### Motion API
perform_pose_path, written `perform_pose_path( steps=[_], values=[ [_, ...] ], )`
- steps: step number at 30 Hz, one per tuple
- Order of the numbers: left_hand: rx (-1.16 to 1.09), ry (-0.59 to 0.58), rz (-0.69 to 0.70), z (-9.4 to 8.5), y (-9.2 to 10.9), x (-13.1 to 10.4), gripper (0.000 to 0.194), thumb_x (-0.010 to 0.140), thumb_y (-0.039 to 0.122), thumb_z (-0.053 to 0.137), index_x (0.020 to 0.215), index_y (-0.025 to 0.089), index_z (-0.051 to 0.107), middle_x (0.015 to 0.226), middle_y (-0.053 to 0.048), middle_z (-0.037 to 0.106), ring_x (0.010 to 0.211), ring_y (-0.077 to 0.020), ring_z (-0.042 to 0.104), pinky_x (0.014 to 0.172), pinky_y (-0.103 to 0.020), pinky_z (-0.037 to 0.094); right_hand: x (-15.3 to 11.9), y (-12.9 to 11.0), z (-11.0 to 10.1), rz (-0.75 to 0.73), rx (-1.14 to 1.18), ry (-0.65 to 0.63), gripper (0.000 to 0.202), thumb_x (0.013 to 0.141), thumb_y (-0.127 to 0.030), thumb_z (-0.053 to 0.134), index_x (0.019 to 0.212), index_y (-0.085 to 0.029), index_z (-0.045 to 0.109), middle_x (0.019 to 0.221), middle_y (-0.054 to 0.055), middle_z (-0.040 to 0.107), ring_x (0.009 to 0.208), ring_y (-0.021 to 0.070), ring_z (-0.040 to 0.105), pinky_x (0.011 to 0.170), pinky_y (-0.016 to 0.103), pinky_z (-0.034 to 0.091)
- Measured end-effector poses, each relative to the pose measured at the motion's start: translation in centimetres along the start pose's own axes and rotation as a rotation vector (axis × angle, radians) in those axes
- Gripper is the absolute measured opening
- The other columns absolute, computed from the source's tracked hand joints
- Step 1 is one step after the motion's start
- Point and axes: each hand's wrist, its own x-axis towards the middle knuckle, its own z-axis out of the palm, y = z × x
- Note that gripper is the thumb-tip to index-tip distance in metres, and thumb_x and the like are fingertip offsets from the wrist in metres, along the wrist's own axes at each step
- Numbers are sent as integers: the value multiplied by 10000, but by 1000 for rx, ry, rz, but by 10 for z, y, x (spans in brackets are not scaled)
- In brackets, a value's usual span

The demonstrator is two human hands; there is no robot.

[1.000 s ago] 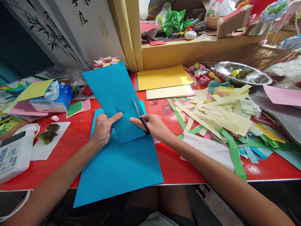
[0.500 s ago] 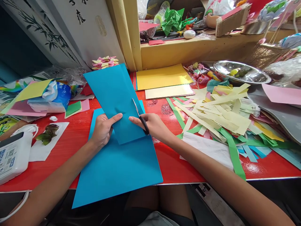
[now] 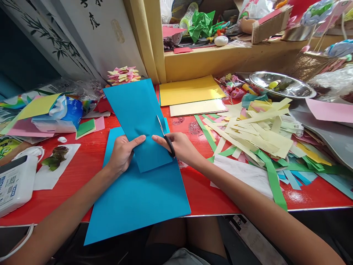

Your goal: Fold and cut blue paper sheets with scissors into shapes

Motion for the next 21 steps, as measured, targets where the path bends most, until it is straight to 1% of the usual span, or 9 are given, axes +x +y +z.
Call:
perform_pose_path(
  steps=[2, 6, 11, 16, 21],
  values=[
    [6, -12, -2, 0, 0, 0, 229, 673, 342, 732, 769, 147, 660, 706, -41, 667, 656, -186, 619, 544, -275, 503, 0, 0, 0, -6, -8, 3, 539, 778, -647, 490, 558, -199, 287, 527, -57, 253, 453, 66, 266, 419, 240, 169],
    [12, -23, -3, 0, 1, -1, 244, 680, 345, 725, 819, 153, 669, 715, -40, 669, 640, -184, 613, 539, -281, 505, 0, 0, 0, -30, -30, 14, 531, 773, -633, 512, 554, -195, 309, 526, -57, 266, 451, 64, 276, 415, 234, 180],
    [19, -39, -4, 1, 0, -1, 264, 675, 349, 728, 842, 151, 678, 732, -44, 682, 644, -189, 614, 548, -285, 497, -2, -1, 0, 13, 51, 11, 525, 778, -634, 504, 554, -198, 317, 497, -58, 303, 424, 70, 368, 395, 211, 272],
    [33, -47, -14, 0, -1, 0, 286, 676, 352, 727, 881, 161, 672, 648, -19, 643, 586, -163, 583, 494, -252, 458, -1, 0, -1, -26, -2, 30, 511, 783, -607, 526, 549, -191, 342, 491, -55, 324, 416, 69, 390, 382, 207, 266],
    [73, -33, -61, 1, 0, -1, 293, 652, 367, 740, 844, 159, 665, 591, 1, 620, 595, -165, 592, 523, -255, 468, -1, 2, 0, 1, 61, 45, 509, 783, -599, 532, 546, -195, 334, 478, -58, 321, 398, 70, 402, 366, 197, 315]
  ],
)
